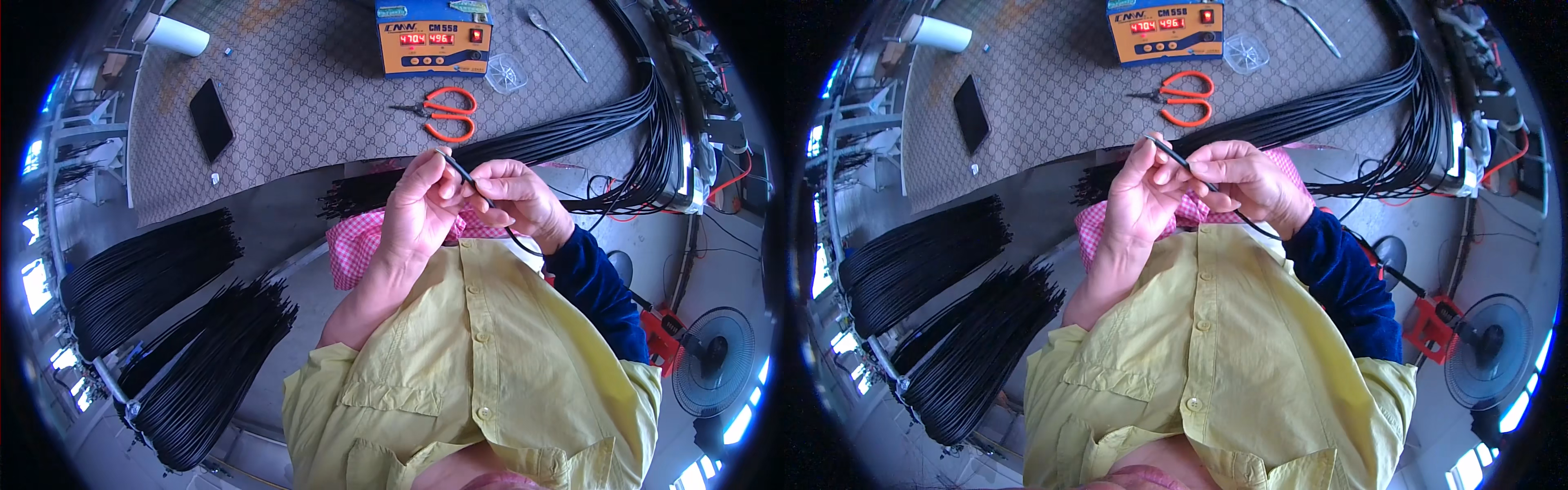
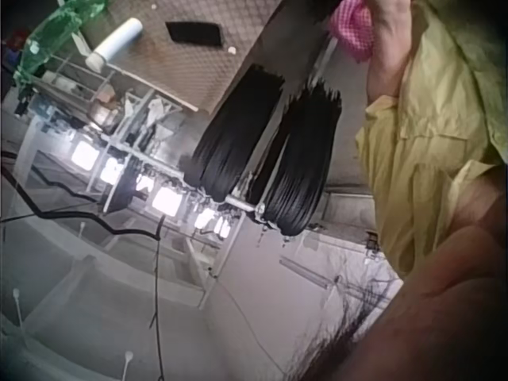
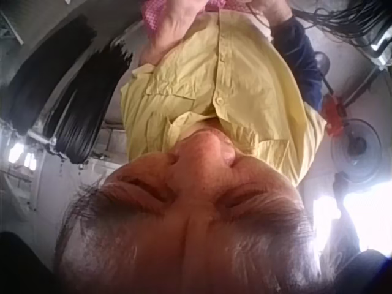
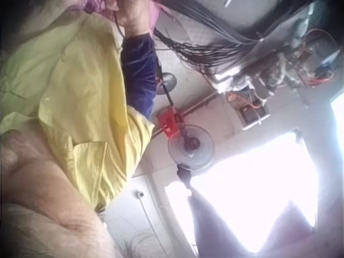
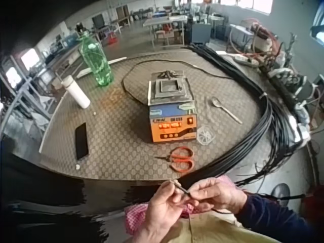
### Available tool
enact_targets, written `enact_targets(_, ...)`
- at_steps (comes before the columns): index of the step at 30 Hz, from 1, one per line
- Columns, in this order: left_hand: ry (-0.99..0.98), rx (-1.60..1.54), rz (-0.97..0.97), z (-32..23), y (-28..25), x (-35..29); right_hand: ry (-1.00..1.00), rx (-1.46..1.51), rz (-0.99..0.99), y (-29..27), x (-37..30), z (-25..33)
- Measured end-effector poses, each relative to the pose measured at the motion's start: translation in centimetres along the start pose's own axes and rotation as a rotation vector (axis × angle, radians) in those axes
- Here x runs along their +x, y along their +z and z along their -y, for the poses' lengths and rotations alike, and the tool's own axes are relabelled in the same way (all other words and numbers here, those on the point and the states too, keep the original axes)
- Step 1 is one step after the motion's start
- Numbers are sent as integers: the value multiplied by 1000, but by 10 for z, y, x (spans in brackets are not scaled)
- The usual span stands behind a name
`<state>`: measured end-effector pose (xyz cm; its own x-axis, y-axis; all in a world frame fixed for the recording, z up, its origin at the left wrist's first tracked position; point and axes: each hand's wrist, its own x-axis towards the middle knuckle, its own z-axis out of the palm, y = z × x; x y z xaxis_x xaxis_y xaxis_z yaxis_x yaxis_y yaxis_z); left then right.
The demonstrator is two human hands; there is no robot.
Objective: Bundling black electrical wires or tubes using small plastic rings and a processing machine.
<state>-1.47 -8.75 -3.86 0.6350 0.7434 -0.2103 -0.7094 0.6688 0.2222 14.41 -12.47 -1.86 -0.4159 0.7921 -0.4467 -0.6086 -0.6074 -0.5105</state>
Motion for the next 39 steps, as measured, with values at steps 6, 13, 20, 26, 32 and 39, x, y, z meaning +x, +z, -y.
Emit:
enact_targets(6, -54, 65, -64, -12, 5, -2, -62, -100, -97, 10, -3, 6)
enact_targets(13, 171, 607, -240, -19, 17, -6, -189, -484, -293, 13, -6, 8)
enact_targets(20, 269, 512, -185, -14, 17, -4, -217, -372, -254, 13, -2, 1)
enact_targets(26, 257, 286, -154, -1, 12, 2, -199, -126, -173, 8, 5, -7)
enact_targets(32, 223, 276, -183, 0, 13, 4, -251, -164, -177, 0, 9, -11)
enact_targets(39, 18, 358, -188, -20, 12, 6, -291, -284, -213, 2, 5, -5)
